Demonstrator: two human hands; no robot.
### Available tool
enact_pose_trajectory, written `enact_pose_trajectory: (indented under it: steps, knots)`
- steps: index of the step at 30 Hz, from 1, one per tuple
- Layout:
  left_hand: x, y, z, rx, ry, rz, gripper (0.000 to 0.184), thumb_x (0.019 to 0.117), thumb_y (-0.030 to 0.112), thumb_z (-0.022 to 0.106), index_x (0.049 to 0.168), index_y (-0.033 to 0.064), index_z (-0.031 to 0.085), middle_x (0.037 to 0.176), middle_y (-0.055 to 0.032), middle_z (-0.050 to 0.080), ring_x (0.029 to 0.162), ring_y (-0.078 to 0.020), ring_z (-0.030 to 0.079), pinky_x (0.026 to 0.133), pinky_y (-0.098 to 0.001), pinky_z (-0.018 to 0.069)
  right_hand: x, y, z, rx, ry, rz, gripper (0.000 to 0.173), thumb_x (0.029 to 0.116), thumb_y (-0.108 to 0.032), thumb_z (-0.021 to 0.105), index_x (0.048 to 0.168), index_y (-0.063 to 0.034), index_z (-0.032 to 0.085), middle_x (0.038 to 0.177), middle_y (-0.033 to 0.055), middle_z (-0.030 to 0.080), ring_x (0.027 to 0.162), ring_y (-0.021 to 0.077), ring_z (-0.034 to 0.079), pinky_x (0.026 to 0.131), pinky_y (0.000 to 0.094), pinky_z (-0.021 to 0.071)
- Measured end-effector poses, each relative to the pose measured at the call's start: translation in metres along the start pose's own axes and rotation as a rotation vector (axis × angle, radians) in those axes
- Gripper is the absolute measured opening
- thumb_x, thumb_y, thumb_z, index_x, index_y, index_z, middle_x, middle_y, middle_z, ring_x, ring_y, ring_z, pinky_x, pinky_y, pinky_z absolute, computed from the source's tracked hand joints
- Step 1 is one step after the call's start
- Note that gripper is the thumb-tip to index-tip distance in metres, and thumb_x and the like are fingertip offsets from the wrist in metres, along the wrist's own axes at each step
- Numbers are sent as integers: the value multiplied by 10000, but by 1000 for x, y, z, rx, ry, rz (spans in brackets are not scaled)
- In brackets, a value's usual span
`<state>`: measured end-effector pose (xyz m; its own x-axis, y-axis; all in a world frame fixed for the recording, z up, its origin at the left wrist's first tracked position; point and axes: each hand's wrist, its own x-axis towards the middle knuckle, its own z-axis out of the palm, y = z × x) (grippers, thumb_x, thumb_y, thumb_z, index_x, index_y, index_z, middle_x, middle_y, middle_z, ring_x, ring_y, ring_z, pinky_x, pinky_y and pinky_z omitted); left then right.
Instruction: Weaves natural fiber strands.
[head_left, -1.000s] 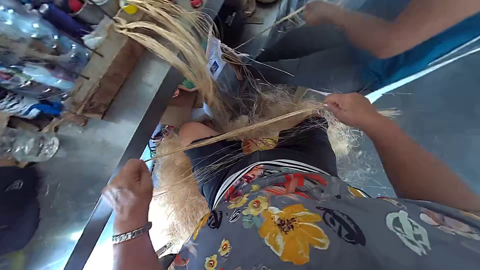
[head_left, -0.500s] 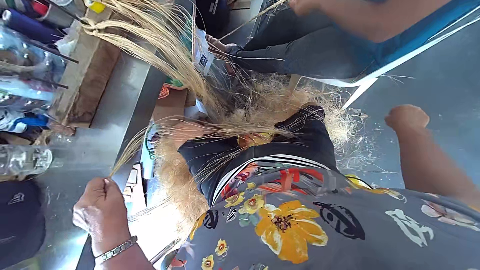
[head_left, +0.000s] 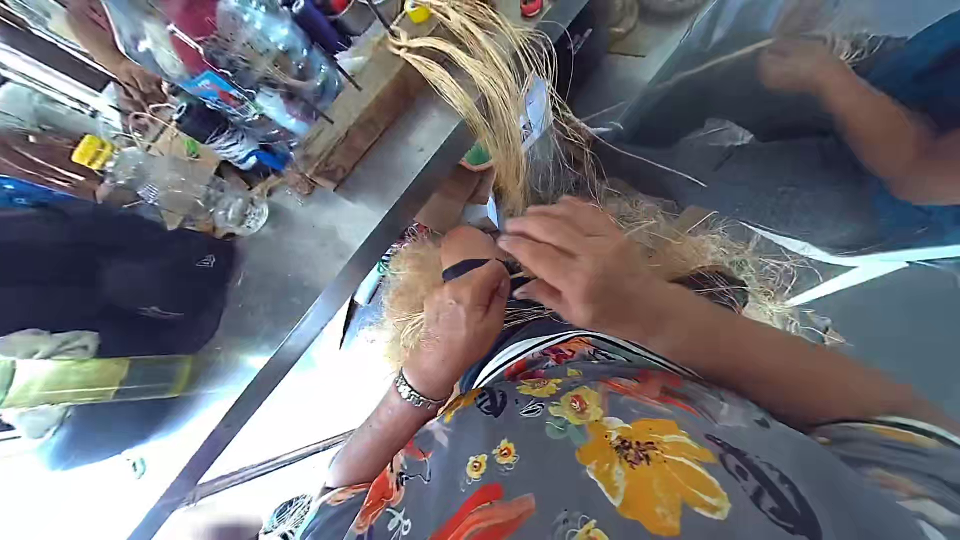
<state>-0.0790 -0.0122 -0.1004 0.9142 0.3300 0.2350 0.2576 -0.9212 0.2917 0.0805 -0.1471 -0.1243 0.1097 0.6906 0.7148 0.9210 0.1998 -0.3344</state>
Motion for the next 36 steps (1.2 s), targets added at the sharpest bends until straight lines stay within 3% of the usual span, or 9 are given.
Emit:
enact_pose_trajectory:
  steps: [3,5,9,12,16,23,25,30,36]
  knots:
    - [1,-15,3,-286,-14,-60,260,1032,226,502,879,100,669,663,-7,560,587,-131,544,528,-350,443,4,2,32,256,-54,92,214,1034,-178,594,1134,-14,688,969,127,724,788,251,729,684,419,615]
    - [-1,-27,5,-891,-43,-209,238,1026,223,474,832,182,605,610,102,446,499,12,383,473,-161,329,-7,14,40,421,-54,198,229,1056,-146,536,999,19,684,839,123,682,710,214,674,649,385,581]
    - [-3,-28,-3,-1650,83,-291,310,1093,295,367,954,244,639,760,91,604,472,36,397,420,-116,325,-25,29,43,258,-173,281,203,1037,-124,555,1001,-19,724,900,130,722,802,267,718,719,482,600]
    - [1,-19,9,-1267,191,-253,329,1091,185,341,1055,199,667,986,54,751,471,63,395,423,-110,294,-25,13,41,203,-371,110,164,988,-159,616,941,-73,748,837,95,727,787,270,731,666,499,595]
    - [-2,-21,36,-571,128,-76,249,1041,105,492,1097,32,724,968,-57,744,831,-98,688,769,-342,573,-16,7,22,348,-377,-4,292,1019,-231,563,804,-68,672,691,48,634,646,188,653,551,391,527]
    - [-11,-20,36,-345,-97,170,297,1046,200,399,962,54,644,779,-47,616,675,-174,612,570,-380,479,0,43,-20,236,-348,3,314,1032,-263,525,835,-94,703,762,25,676,691,148,650,601,365,536]
    - [-13,-25,39,-347,-126,109,271,1054,196,430,909,64,617,712,-42,560,624,-182,572,548,-388,461,9,60,-35,176,-362,15,335,1038,-255,506,858,-52,704,767,87,680,696,226,669,602,457,547]
    - [-15,-39,50,-962,-137,-205,251,1050,177,425,835,122,542,594,41,386,479,-36,342,459,-192,275,32,118,-52,-48,-247,225,384,1075,-294,500,988,17,708,922,224,708,865,376,690,772,603,518]
    - [1,-28,61,-1454,-72,-426,281,1075,156,321,895,156,536,578,65,423,423,9,289,404,-129,221,29,66,-7,-219,-53,173,354,1056,-341,555,1233,-82,718,1278,227,648,1261,446,559,1074,630,407]
